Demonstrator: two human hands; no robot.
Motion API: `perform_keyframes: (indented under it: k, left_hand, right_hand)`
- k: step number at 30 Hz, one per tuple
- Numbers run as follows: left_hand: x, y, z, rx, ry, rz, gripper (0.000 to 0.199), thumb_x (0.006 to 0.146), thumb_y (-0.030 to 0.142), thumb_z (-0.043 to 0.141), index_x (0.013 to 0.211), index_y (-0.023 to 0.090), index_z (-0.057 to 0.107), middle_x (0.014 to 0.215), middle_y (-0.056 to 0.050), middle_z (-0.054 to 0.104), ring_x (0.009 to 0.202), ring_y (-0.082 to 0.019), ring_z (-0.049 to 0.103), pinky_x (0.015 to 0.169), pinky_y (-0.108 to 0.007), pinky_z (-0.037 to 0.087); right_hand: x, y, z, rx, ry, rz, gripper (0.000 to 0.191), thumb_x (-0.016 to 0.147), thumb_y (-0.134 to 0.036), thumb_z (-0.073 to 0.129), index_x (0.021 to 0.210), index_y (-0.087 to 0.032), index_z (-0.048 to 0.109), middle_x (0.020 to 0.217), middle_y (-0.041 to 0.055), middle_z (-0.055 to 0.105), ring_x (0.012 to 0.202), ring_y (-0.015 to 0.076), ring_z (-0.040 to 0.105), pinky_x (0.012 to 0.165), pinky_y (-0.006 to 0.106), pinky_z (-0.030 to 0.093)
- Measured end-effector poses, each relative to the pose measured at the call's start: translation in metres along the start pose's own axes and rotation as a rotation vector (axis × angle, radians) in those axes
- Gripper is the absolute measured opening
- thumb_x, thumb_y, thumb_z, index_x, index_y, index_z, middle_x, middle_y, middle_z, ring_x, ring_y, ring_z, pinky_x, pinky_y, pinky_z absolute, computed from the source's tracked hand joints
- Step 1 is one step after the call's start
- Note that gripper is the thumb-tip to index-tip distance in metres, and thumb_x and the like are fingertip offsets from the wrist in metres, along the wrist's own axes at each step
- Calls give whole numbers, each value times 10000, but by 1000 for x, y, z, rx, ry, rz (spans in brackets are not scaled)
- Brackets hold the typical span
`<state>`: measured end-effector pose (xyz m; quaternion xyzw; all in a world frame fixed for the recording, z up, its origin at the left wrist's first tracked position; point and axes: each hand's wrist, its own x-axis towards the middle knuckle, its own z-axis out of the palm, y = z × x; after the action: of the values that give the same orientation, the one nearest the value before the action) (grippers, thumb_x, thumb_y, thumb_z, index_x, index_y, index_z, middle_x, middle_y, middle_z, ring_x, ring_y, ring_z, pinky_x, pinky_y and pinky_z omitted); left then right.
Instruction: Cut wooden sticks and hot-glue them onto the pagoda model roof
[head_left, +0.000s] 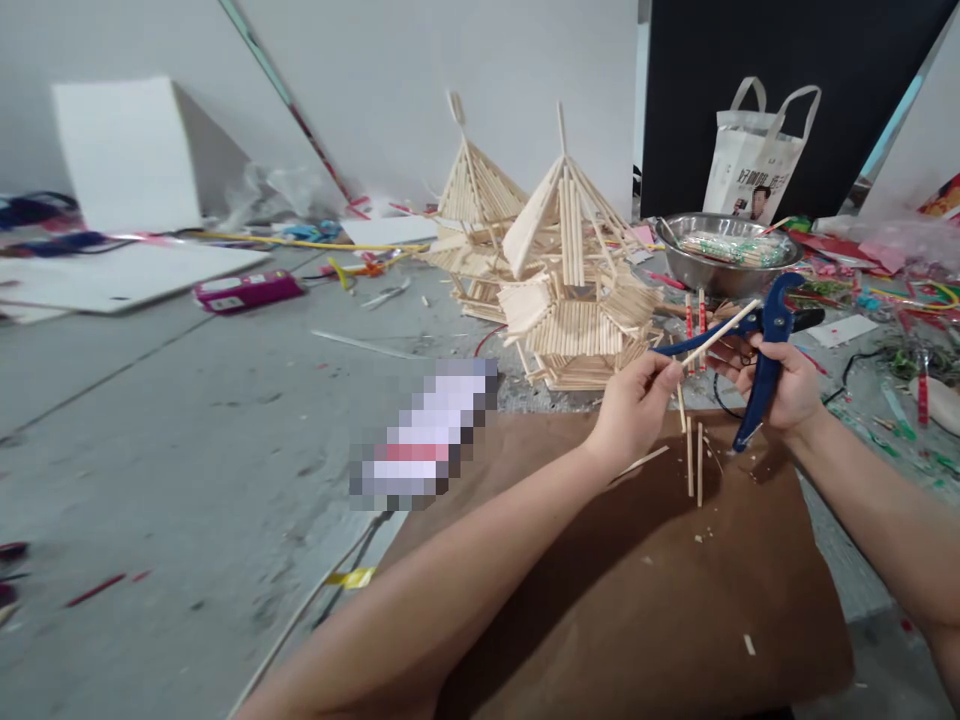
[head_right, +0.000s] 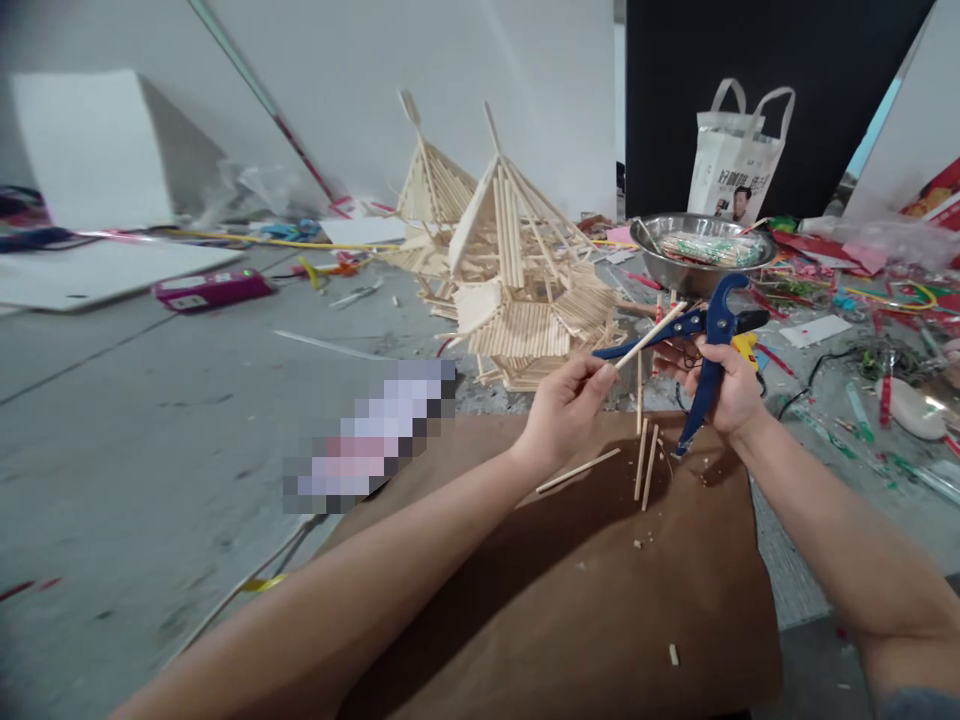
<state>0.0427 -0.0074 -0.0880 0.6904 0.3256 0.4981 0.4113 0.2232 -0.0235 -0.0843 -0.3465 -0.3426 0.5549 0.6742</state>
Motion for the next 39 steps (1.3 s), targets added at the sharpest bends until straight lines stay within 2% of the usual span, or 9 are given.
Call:
perform_keyframes:
  k: [3, 5, 9, 13, 20, 29, 33, 36, 39]
  left_hand:
    - [1, 5, -4, 116, 133, 141, 167, 803, 245, 523, 652, 174, 526, 674, 2, 495, 667, -111, 473, 648, -240, 389]
    - [2, 4, -4, 107, 132, 161, 166, 797, 220, 523, 638, 171, 527, 781, -29, 542, 769, -128, 513, 721, -255, 409]
    - [2, -8, -2, 34, 48, -18, 157, 812, 261, 508, 686, 171, 538, 665, 6, 520, 617, -103, 479, 607, -232, 395]
    - [1, -17, 1, -54, -71, -175, 222, 811, 362, 507, 709, 168, 542, 521, 48, 443, 460, -74, 395, 470, -201, 319]
    - [2, -18, 2, -46, -153, -240, 237, 813, 340, 478, 653, 174, 532, 432, 69, 387, 414, -71, 355, 442, -196, 273]
    - [7, -20, -6, 157, -267, -153, 209, 798, 253, 495, 607, 183, 540, 447, 51, 436, 441, -83, 388, 469, -197, 296]
    - [3, -17, -2, 96, -330, -171, 174, 798, 303, 498, 679, 178, 524, 546, 25, 539, 474, -85, 444, 483, -199, 329]
    - [0, -13, 3, 64, -357, -159, 169, 806, 331, 495, 732, 180, 515, 536, 44, 499, 473, -81, 420, 483, -196, 319]
    - [-1, -10, 3, 117, -240, -57, 181, 824, 291, 467, 685, 180, 499, 532, 54, 417, 510, -79, 375, 514, -196, 309]
  right_hand:
    - [1, 2, 0, 8, 32, 5, 49, 584, -268, 540, 627, -245, 548, 754, 15, 697, 927, 256, 642, 847, 478, 502]
    - [3, 3, 0, -13, 40, 11, 77, 597, -280, 505, 642, -252, 562, 766, 16, 700, 942, 263, 634, 822, 489, 504]
    - [6, 4, -2, -133, -26, 16, 220, 615, -329, 451, 758, -259, 601, 873, 41, 704, 988, 281, 611, 771, 518, 504]
    - [5, 3, -3, -170, -31, 9, 235, 592, -320, 503, 791, -253, 606, 791, 38, 698, 864, 268, 644, 773, 498, 514]
    - [-4, 4, 5, -202, 44, -114, 233, 577, -346, 732, 741, -219, 625, 659, -26, 635, 656, 170, 636, 726, 365, 556]
    - [-3, 5, 8, -232, 153, -173, 279, 543, -303, 777, 738, -209, 601, 657, -51, 617, 563, 118, 601, 595, 277, 520]
    - [-5, 10, 9, -315, 170, -207, 250, 573, -319, 756, 741, -214, 605, 633, -52, 586, 559, 115, 580, 599, 281, 504]
    - [-11, 16, 12, -442, 106, -247, 206, 630, -339, 719, 757, -231, 599, 669, -43, 594, 610, 127, 578, 643, 303, 508]
    - [-19, 17, 14, -633, -10, -278, 181, 709, -372, 652, 826, -246, 595, 778, -18, 622, 739, 156, 593, 770, 354, 497]
